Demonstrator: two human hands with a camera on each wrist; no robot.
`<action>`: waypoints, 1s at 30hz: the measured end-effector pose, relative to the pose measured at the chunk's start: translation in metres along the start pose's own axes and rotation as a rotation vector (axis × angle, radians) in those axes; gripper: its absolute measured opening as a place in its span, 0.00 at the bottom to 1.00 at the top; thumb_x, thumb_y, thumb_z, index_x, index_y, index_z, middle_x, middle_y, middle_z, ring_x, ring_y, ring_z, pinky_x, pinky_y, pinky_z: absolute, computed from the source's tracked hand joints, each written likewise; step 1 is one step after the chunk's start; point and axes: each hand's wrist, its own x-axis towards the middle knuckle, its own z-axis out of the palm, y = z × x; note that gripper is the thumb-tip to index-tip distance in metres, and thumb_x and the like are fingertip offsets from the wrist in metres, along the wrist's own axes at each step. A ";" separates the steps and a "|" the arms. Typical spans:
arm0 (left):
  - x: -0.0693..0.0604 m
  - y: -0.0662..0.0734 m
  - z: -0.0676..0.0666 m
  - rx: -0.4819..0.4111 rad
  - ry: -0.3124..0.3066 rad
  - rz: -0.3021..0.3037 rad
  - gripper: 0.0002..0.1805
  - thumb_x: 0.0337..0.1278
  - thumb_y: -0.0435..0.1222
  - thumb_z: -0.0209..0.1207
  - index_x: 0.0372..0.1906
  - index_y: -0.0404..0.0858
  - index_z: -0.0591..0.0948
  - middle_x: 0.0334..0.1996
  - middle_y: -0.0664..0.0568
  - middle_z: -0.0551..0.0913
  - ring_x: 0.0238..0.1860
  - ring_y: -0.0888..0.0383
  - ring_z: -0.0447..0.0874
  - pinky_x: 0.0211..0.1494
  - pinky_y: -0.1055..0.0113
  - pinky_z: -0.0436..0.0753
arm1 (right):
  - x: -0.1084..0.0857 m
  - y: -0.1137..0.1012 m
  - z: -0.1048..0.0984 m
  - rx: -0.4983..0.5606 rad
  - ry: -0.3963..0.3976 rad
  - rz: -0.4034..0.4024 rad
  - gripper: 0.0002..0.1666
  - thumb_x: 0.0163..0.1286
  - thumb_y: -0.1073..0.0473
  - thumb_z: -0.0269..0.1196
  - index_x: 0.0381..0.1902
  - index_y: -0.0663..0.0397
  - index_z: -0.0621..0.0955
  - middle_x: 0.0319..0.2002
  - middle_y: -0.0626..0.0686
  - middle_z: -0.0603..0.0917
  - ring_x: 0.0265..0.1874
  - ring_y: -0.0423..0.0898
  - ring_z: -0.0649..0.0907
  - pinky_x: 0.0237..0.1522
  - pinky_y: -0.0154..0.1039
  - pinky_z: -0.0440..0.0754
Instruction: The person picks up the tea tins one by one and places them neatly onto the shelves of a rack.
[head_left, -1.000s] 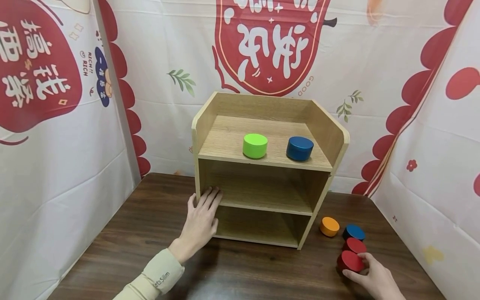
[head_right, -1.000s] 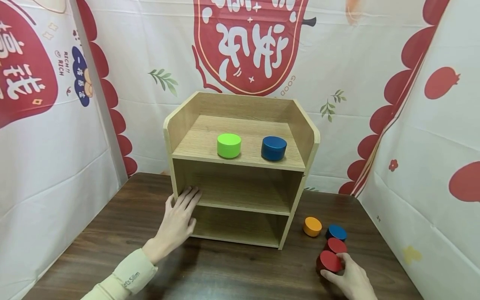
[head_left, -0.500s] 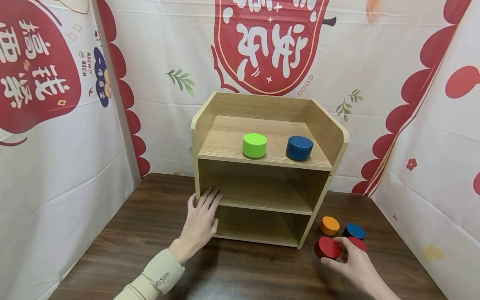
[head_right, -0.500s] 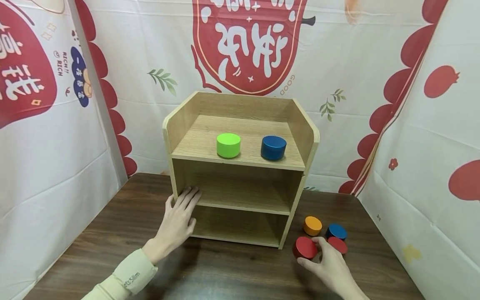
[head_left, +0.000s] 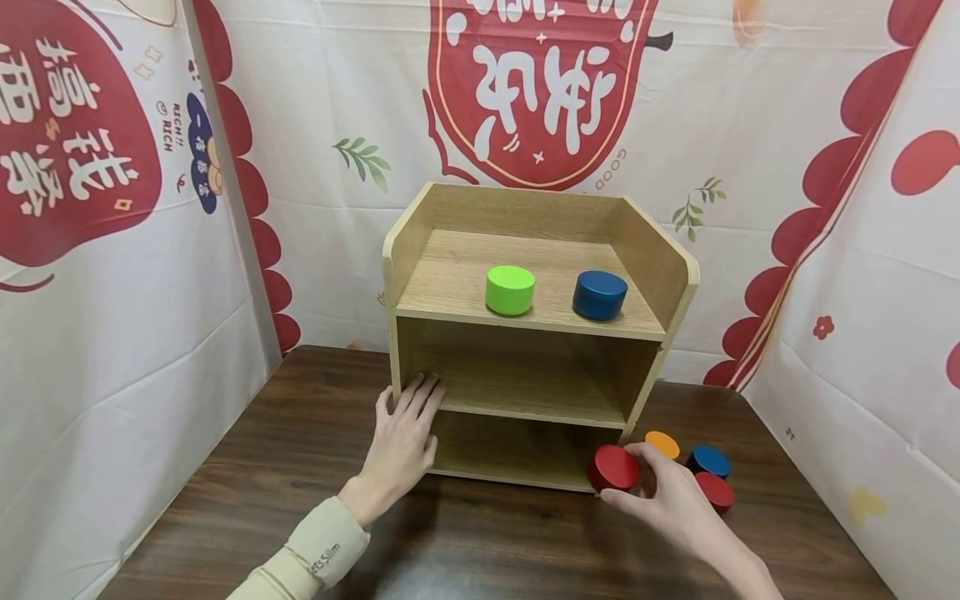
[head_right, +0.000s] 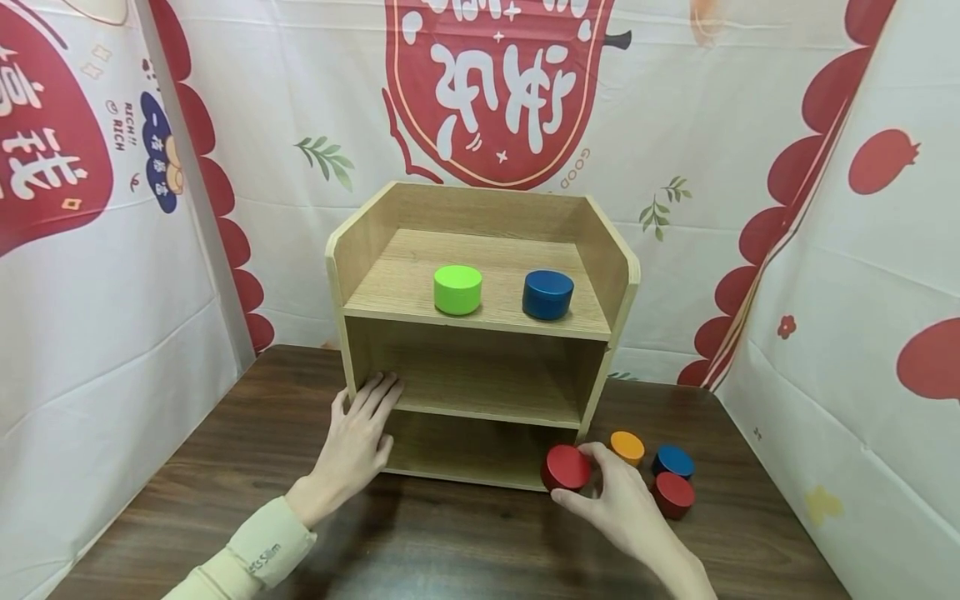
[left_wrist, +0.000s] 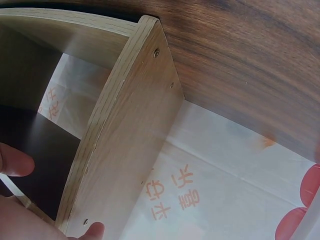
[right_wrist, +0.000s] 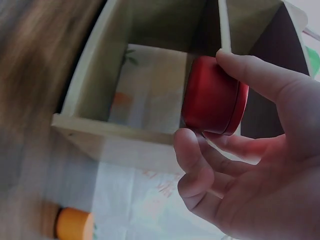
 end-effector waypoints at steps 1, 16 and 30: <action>0.000 0.000 0.000 0.000 0.000 0.000 0.41 0.40 0.31 0.63 0.68 0.41 0.69 0.68 0.48 0.70 0.69 0.50 0.67 0.65 0.39 0.62 | 0.002 -0.003 -0.001 0.001 0.004 -0.014 0.36 0.49 0.42 0.74 0.51 0.55 0.77 0.29 0.46 0.78 0.25 0.37 0.73 0.26 0.30 0.70; 0.000 0.002 0.000 -0.008 0.010 -0.001 0.42 0.39 0.31 0.66 0.68 0.41 0.69 0.68 0.48 0.70 0.69 0.49 0.67 0.64 0.38 0.63 | 0.026 -0.044 -0.007 0.044 -0.029 -0.095 0.36 0.51 0.43 0.73 0.53 0.56 0.77 0.29 0.47 0.79 0.25 0.39 0.74 0.24 0.31 0.73; 0.000 0.002 -0.001 -0.008 0.008 -0.003 0.43 0.39 0.31 0.67 0.69 0.40 0.69 0.68 0.47 0.71 0.69 0.50 0.67 0.63 0.37 0.64 | 0.062 -0.074 -0.004 0.074 -0.017 -0.197 0.35 0.55 0.47 0.72 0.55 0.60 0.76 0.33 0.51 0.80 0.28 0.43 0.74 0.26 0.30 0.72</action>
